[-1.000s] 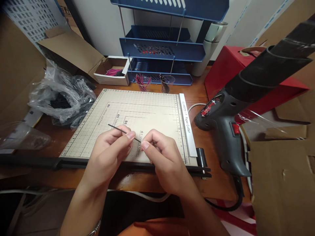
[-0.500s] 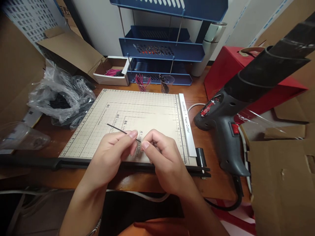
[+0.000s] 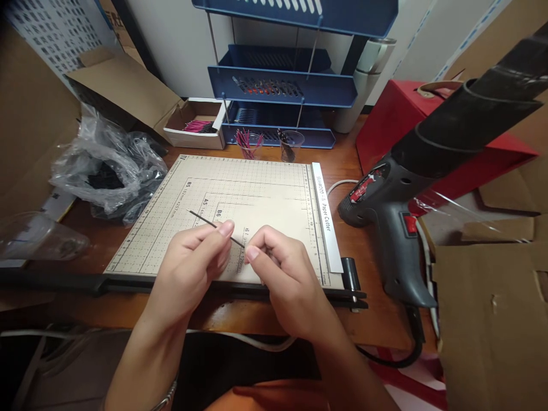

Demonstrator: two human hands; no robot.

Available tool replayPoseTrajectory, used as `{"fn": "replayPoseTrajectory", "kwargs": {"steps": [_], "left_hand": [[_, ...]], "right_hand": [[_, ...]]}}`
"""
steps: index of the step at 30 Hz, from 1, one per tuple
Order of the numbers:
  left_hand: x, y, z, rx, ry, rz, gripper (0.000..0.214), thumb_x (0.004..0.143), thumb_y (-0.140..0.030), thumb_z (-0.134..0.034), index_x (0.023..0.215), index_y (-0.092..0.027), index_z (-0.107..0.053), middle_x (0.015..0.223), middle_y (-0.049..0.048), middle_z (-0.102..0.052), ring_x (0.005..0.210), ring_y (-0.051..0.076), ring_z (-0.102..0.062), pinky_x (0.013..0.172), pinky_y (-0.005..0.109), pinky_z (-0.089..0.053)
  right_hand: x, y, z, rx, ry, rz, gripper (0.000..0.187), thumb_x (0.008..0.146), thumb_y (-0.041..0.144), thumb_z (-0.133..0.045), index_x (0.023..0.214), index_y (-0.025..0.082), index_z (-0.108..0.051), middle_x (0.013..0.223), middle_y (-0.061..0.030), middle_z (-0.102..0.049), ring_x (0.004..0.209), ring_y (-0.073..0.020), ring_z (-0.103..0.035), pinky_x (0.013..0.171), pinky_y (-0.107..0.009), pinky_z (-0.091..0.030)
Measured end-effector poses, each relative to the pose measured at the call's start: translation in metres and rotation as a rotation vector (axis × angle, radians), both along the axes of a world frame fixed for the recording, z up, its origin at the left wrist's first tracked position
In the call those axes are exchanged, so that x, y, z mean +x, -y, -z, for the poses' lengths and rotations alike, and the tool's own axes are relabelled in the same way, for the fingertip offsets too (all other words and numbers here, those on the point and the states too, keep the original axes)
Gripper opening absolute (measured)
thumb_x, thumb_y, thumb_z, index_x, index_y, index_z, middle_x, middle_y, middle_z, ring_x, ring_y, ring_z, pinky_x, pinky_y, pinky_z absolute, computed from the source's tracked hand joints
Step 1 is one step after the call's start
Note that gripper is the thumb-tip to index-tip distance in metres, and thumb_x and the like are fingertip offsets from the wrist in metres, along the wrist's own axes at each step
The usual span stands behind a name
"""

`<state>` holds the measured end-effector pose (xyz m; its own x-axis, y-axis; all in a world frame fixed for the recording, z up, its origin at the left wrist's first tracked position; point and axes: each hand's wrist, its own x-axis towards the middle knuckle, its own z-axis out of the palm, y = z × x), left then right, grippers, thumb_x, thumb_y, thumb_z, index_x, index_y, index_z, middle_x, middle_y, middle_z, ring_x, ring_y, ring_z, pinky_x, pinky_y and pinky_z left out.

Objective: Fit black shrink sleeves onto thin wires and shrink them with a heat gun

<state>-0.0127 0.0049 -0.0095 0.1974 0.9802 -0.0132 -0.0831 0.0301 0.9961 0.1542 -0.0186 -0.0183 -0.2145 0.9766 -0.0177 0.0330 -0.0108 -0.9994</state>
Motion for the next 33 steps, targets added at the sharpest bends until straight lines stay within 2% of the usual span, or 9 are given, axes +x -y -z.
{"fn": "replayPoseTrajectory", "kwargs": {"steps": [6,12,19,28,33], "left_hand": [[0.0004,-0.0005,0.0029,-0.043,0.051,0.007,0.051,0.103,-0.033,-0.059,0.056,-0.02,-0.043,0.054,-0.0059,-0.032,0.051,0.009,-0.024,0.047,0.028,-0.022],[0.0004,-0.0002,0.0026,-0.048,0.074,-0.005,0.053,0.102,-0.037,-0.062,0.056,-0.02,-0.042,0.053,-0.0064,-0.03,0.049,0.008,-0.024,0.045,0.027,-0.022],[-0.0004,0.0,-0.0001,-0.124,0.133,0.014,0.05,0.102,-0.036,-0.059,0.055,-0.019,-0.048,0.047,-0.006,-0.031,0.045,0.008,-0.023,0.044,0.027,-0.017],[0.0011,0.0004,-0.0024,-0.142,0.226,-0.037,0.049,0.102,-0.032,-0.058,0.056,-0.02,-0.045,0.049,-0.007,-0.026,0.045,0.008,-0.023,0.044,0.026,-0.016],[0.0026,0.0003,-0.0038,-0.155,0.197,-0.074,0.047,0.1,-0.027,-0.058,0.055,-0.02,-0.044,0.05,-0.0062,-0.029,0.046,0.008,-0.025,0.044,0.026,-0.017]], "right_hand": [[0.0009,0.0008,-0.0005,0.008,-0.008,-0.005,0.037,0.106,0.044,-0.058,0.081,0.017,-0.056,0.069,0.0023,-0.045,0.065,-0.0089,-0.038,0.059,-0.025,-0.03],[0.0007,0.0014,0.0,-0.004,-0.01,-0.008,0.038,0.106,0.045,-0.058,0.081,0.017,-0.055,0.069,0.0026,-0.043,0.064,-0.0089,-0.036,0.058,-0.025,-0.028],[0.0013,0.0001,0.0005,0.012,-0.004,-0.011,0.038,0.106,0.045,-0.057,0.081,0.017,-0.055,0.069,0.0028,-0.044,0.065,-0.0087,-0.037,0.059,-0.025,-0.03],[0.0014,0.0011,-0.0011,0.009,0.014,-0.008,0.038,0.106,0.045,-0.057,0.08,0.017,-0.054,0.068,0.0028,-0.044,0.064,-0.0088,-0.037,0.059,-0.025,-0.029],[0.0008,0.0019,-0.0013,-0.002,0.008,-0.014,0.038,0.106,0.044,-0.057,0.08,0.017,-0.054,0.068,0.0029,-0.043,0.063,-0.0087,-0.035,0.057,-0.026,-0.027]]}}
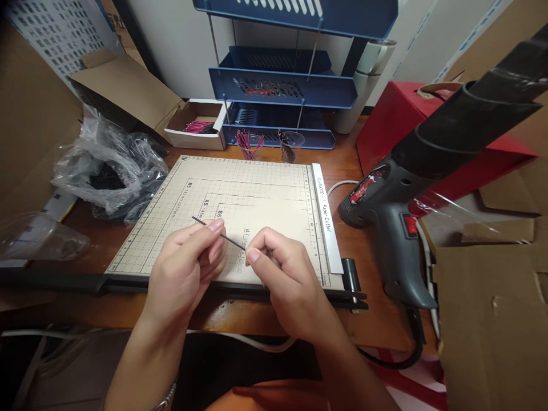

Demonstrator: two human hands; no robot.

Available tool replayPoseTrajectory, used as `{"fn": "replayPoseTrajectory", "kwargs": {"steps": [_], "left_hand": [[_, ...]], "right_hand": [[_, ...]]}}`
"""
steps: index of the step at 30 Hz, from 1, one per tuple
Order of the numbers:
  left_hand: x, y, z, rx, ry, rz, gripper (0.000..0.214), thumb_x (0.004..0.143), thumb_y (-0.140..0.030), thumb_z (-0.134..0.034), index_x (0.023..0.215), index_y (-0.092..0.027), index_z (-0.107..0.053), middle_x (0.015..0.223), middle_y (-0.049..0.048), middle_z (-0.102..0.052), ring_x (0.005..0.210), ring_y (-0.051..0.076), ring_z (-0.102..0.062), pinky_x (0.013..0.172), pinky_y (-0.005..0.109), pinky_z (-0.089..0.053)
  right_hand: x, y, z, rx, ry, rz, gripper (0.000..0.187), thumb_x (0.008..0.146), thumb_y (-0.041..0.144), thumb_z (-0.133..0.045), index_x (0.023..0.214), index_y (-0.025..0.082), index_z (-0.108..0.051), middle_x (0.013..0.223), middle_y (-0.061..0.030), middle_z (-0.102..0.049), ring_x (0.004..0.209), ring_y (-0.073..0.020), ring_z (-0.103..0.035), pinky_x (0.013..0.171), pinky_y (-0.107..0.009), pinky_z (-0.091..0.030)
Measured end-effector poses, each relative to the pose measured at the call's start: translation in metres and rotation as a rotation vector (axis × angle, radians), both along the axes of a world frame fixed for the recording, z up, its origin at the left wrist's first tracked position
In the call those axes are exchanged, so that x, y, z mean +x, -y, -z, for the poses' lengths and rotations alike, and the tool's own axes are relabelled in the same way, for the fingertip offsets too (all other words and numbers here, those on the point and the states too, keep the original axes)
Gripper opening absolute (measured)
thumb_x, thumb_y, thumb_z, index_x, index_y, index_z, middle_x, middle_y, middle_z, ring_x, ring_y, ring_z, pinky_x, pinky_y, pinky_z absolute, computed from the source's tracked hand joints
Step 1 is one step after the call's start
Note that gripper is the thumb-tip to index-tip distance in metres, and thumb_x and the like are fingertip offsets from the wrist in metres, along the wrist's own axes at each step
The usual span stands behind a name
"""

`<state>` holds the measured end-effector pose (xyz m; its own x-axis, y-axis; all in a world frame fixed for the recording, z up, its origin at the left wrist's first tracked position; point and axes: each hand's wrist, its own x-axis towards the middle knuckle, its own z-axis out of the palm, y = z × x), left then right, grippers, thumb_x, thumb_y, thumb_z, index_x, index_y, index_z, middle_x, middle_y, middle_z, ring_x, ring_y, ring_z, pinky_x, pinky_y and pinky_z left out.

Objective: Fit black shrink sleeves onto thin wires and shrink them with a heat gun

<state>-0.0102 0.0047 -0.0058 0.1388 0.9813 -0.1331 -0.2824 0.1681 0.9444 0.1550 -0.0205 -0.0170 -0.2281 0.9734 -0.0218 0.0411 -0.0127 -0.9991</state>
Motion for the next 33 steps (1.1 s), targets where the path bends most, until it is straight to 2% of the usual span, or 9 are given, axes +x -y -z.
{"fn": "replayPoseTrajectory", "kwargs": {"steps": [4,10,16,23,28,33], "left_hand": [[0.0,0.0,0.003,0.025,-0.026,-0.012,0.049,0.1,-0.029,-0.059,0.054,-0.02,-0.043,0.05,-0.0065,-0.027,0.046,0.008,-0.024,0.044,0.027,-0.017],[-0.003,0.0,0.007,0.115,-0.151,0.051,0.053,0.105,-0.038,-0.056,0.057,-0.02,-0.045,0.053,-0.0061,-0.029,0.048,0.009,-0.024,0.046,0.027,-0.02],[-0.002,0.001,0.009,0.117,-0.15,0.077,0.053,0.107,-0.038,-0.056,0.058,-0.02,-0.047,0.054,-0.0059,-0.03,0.05,0.01,-0.024,0.047,0.028,-0.021],[0.0,0.001,0.002,0.219,-0.228,0.094,0.053,0.104,-0.032,-0.059,0.055,-0.02,-0.043,0.055,-0.0048,-0.036,0.052,0.01,-0.03,0.051,0.029,-0.026],[0.0,0.001,-0.002,0.215,-0.235,0.106,0.051,0.104,-0.03,-0.057,0.055,-0.019,-0.048,0.056,-0.004,-0.041,0.053,0.01,-0.032,0.053,0.03,-0.028],[0.0,0.001,0.0,0.187,-0.24,0.075,0.053,0.104,-0.035,-0.059,0.056,-0.02,-0.045,0.054,-0.0049,-0.036,0.051,0.01,-0.029,0.051,0.03,-0.026]], "right_hand": [[0.0,0.001,0.001,-0.006,-0.006,0.006,0.038,0.105,0.045,-0.058,0.079,0.017,-0.054,0.068,0.0028,-0.043,0.064,-0.009,-0.036,0.058,-0.025,-0.029],[0.001,-0.001,0.001,-0.006,-0.02,0.017,0.039,0.105,0.045,-0.058,0.078,0.017,-0.054,0.067,0.0025,-0.043,0.065,-0.0092,-0.037,0.059,-0.025,-0.029],[0.0,0.0,0.0,0.0,-0.013,0.007,0.039,0.106,0.045,-0.058,0.079,0.017,-0.055,0.068,0.0022,-0.044,0.064,-0.0094,-0.037,0.059,-0.026,-0.029],[0.001,0.0,0.0,0.009,-0.006,0.031,0.04,0.106,0.046,-0.058,0.079,0.016,-0.055,0.067,0.0023,-0.045,0.064,-0.009,-0.038,0.059,-0.025,-0.03],[0.001,-0.001,0.002,0.007,-0.008,0.011,0.039,0.106,0.046,-0.058,0.081,0.016,-0.057,0.068,0.0025,-0.044,0.064,-0.0089,-0.036,0.059,-0.025,-0.029],[0.001,0.0,0.002,0.001,0.004,0.022,0.04,0.106,0.047,-0.058,0.08,0.017,-0.056,0.068,0.0021,-0.043,0.065,-0.0095,-0.037,0.06,-0.025,-0.029]]}}
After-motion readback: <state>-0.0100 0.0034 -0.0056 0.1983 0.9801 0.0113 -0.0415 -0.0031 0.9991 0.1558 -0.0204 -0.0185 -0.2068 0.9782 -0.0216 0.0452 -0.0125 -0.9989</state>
